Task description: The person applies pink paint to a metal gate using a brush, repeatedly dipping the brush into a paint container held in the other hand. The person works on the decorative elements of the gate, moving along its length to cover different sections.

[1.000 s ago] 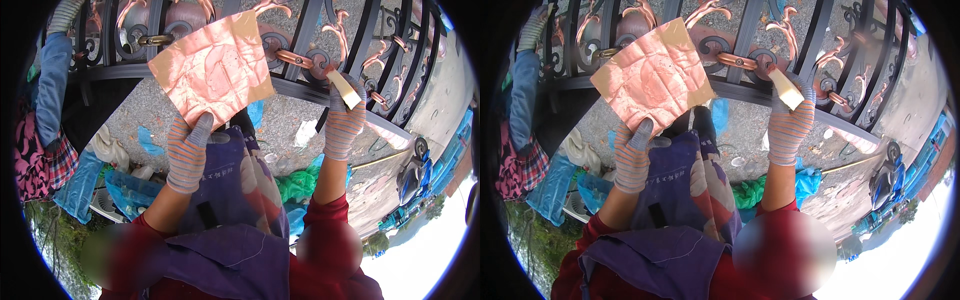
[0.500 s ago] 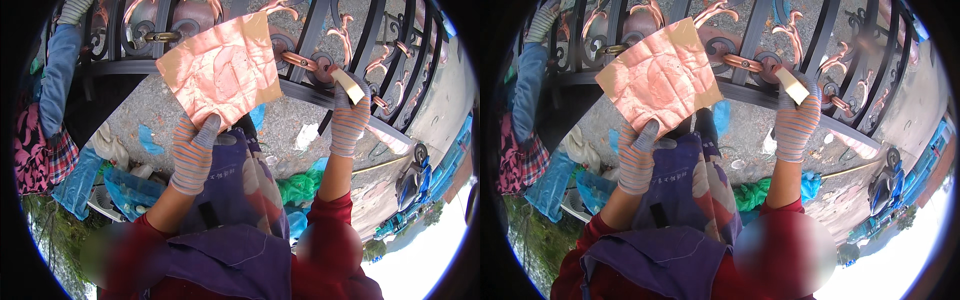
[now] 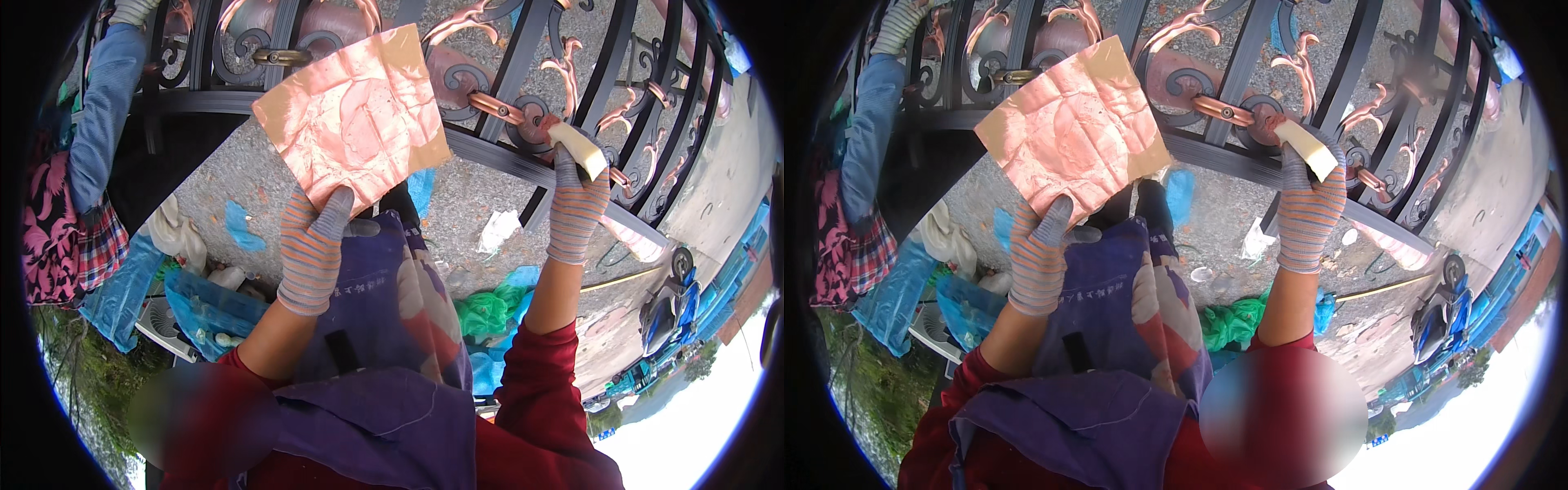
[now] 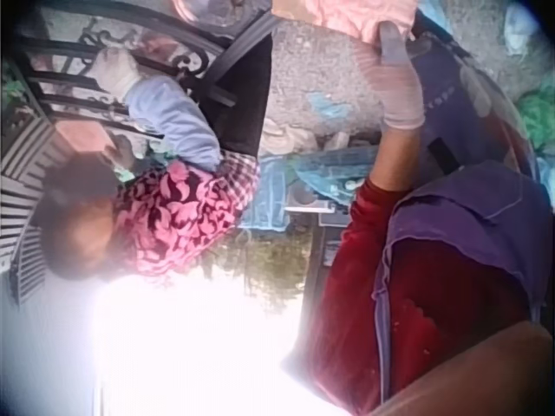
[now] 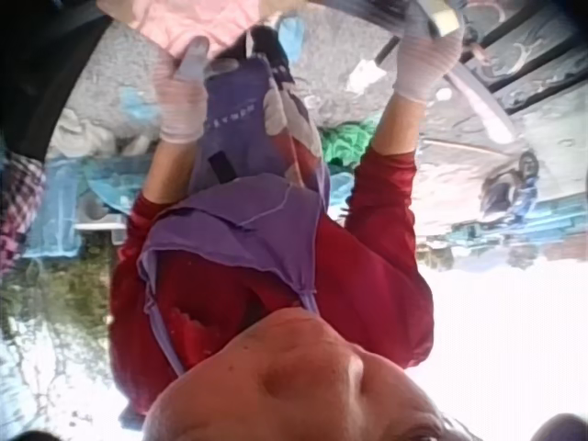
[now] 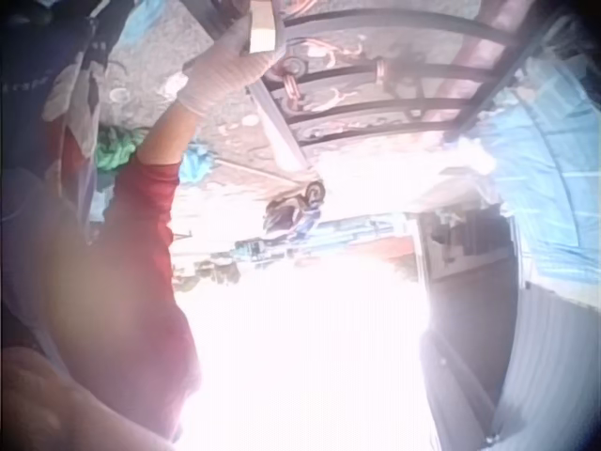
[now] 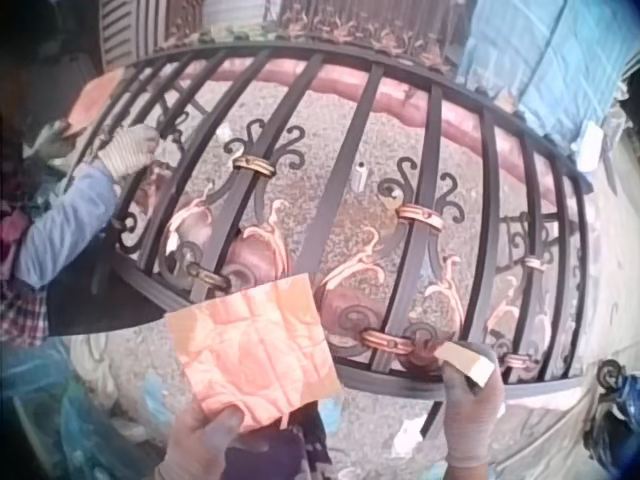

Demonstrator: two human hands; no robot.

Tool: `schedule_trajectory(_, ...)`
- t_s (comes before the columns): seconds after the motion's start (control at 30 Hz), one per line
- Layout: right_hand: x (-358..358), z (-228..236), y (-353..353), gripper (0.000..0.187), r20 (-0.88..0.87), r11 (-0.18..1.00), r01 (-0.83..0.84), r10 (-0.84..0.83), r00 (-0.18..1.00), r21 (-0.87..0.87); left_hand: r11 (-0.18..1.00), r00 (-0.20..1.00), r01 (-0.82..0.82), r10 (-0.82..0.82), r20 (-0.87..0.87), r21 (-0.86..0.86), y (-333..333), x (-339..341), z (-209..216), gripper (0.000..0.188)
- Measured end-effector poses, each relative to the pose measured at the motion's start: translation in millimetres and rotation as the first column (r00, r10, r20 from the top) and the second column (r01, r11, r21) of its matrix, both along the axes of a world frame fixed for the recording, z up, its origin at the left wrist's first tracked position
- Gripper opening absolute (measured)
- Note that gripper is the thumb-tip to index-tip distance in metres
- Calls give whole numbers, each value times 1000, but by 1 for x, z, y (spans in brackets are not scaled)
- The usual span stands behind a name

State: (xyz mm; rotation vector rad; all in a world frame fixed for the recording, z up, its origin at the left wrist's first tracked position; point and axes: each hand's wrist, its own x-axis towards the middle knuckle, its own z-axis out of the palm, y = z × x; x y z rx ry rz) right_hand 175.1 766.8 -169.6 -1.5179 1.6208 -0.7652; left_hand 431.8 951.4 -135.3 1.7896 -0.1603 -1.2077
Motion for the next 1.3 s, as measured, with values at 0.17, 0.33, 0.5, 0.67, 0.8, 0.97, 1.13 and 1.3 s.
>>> schedule_trajectory(0.17, -15, -22, -5, 28, -128, 995, -95, 90, 988, -38, 995, 992, -99, 98, -83, -5, -18, -6, 17, 33)
schedule_trajectory(0.33, 3, -13, -7, 28, -100, 997, -38, 31, 995, -63, 980, 978, -186, 178, -111, -68, -23, -9, 26, 33)
schedule_trajectory(0.5, 11, 9, 4, 25, 94, 997, 76, -74, 993, -26, 998, 992, -62, 62, -106, 3, -4, 2, 15, 38)
schedule_trajectory(0.67, 66, 41, 22, 28, 40, 998, -59, 58, 997, 15, 999, 989, -34, 29, -147, -31, 7, 7, -5, 39)
schedule_trajectory(0.8, 103, 48, 47, 56, -189, 974, -193, 212, 959, 117, 993, 996, 85, -81, 48, -80, -4, 15, 9, 26)
schedule_trajectory(0.97, 142, 35, 66, 39, -457, 971, -147, 220, 862, 189, 877, 704, 481, -391, 593, 7, 13, 46, 1, 20)
schedule_trajectory(1.13, 199, 54, 52, 29, -231, 896, -430, 398, 888, -110, 926, 847, 374, -313, 429, -61, 16, 73, 9, 20)
schedule_trajectory(1.3, 238, 59, 60, 37, -206, 725, -653, 620, 757, -219, 971, 963, 218, -199, 182, -95, 18, 93, 15, 24)
